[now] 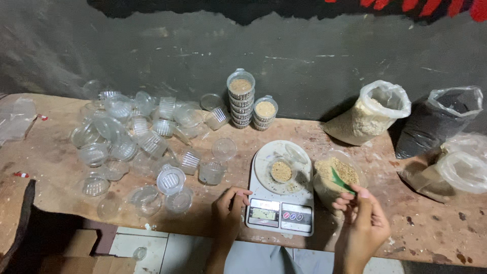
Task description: The person uses a small green scoop to transfer grains from a bag into a plastic container on a digital scale and kemudian places the lid on the container.
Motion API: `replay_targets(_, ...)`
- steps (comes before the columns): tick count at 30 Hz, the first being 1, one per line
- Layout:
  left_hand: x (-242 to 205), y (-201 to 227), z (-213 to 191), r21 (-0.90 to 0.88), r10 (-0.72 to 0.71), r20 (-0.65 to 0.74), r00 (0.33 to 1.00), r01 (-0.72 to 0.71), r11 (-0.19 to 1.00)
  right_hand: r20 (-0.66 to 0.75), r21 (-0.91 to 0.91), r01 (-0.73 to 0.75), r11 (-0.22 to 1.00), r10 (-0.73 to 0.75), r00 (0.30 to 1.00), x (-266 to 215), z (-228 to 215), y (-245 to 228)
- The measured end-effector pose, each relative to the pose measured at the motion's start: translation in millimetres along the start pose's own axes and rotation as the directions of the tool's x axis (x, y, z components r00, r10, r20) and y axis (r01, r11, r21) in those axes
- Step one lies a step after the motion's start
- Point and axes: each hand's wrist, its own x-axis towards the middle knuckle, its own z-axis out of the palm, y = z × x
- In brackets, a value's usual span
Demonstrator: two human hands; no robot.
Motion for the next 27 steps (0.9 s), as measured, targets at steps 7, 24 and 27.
replay_targets(7, 0.5, 2.8, 0.4, -0.002, -0.008, -0.039, 0.999, 0.008, 1.000, 0.063, -0.134, -0.037, 0.990, 0.046, 0.997, -31.6, 34.5, -3.3)
replay_targets(24, 0.6, -0.1, 0.0, -0.011, 0.060, -0.029, 0.998, -0.060, 0.998, 0.407, -0.417, 0.393, 0.820, -0.218, 0.887, -41.5, 43.5, 2.0)
replay_targets(27, 0.7, -3.1, 1.4, -0.005, 0.094, -0.045, 0.995, -0.094, 0.996, 0.496, -0.407, 0.567, 0.716, -0.349, 0.795, -36.8, 33.2, 2.1)
